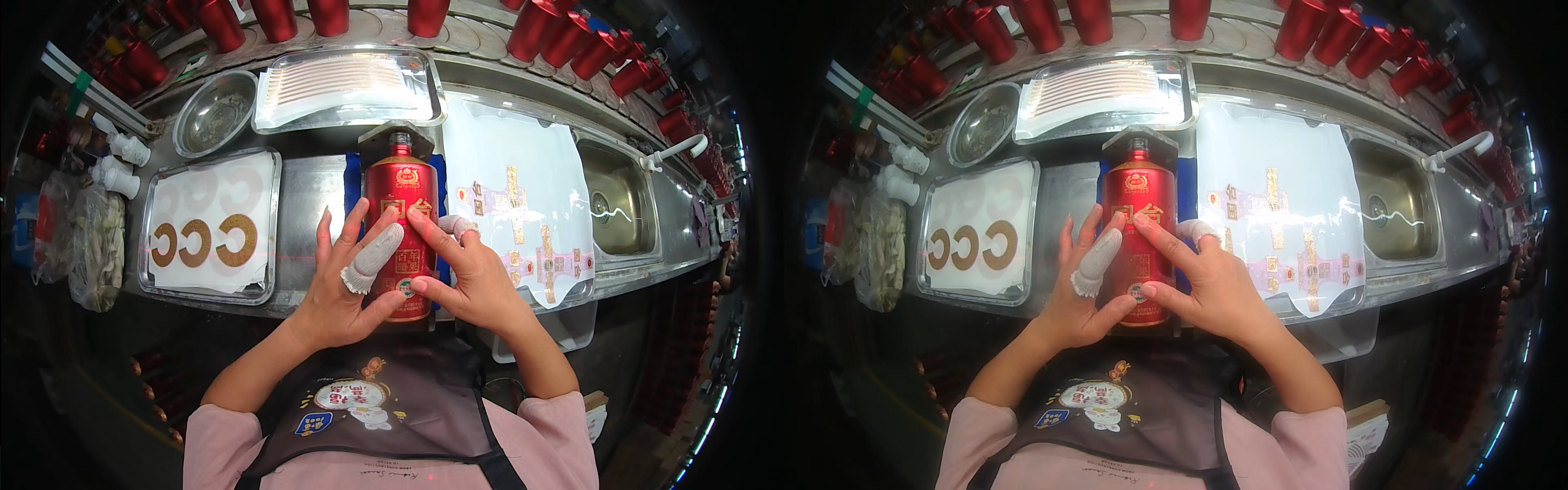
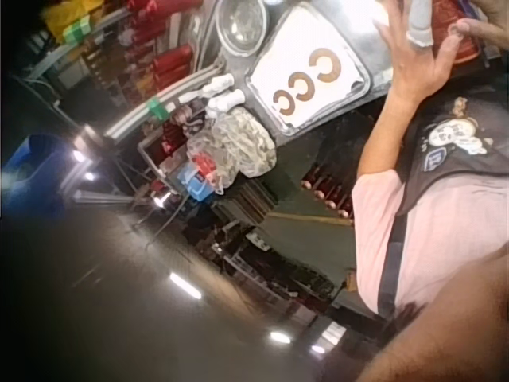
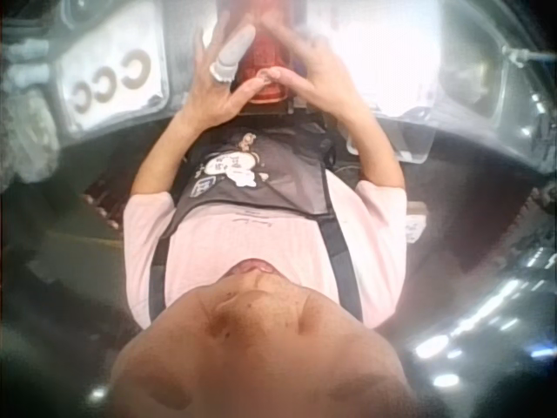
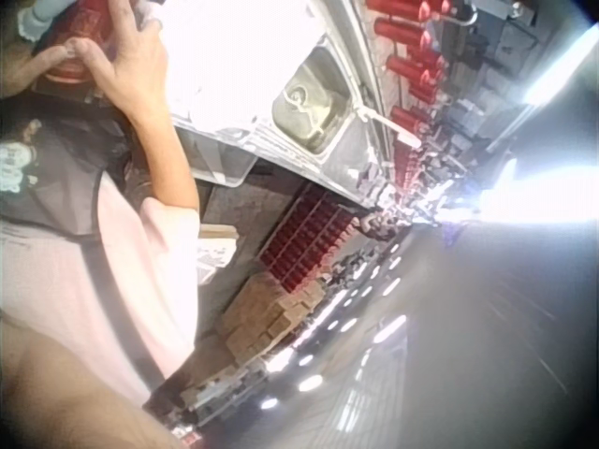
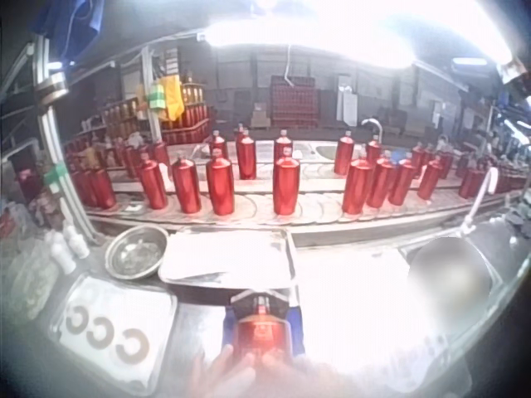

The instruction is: The person applies a gold circular sticker to the neck of a red bottle, then places a paper label around the bottle's body and smooths it. The person then uses a small tool to press the label edges and later stacks paper labels on a tray.

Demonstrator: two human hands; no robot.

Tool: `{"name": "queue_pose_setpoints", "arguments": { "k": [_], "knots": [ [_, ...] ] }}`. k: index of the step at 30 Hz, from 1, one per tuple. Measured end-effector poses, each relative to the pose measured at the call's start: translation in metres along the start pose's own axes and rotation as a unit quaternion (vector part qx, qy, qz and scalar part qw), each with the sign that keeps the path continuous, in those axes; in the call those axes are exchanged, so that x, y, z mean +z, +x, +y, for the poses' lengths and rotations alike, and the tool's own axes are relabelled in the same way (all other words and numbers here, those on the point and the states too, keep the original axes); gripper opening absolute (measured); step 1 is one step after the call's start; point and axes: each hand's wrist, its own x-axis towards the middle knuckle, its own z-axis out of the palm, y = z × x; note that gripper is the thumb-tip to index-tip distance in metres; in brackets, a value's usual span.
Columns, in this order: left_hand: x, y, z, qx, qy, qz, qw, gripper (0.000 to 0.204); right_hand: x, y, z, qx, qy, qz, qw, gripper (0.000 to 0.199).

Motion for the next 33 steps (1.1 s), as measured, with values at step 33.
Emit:
{"name": "queue_pose_setpoints", "arguments": {
  "k": [33],
  "knots": [
    [0.013,-0.020,-0.028,-0.087,-0.295,0.004,0.952,0.109,-0.009,0.017,0.046,0.013,-0.099,0.014,0.995,0.116]
  ]
}}
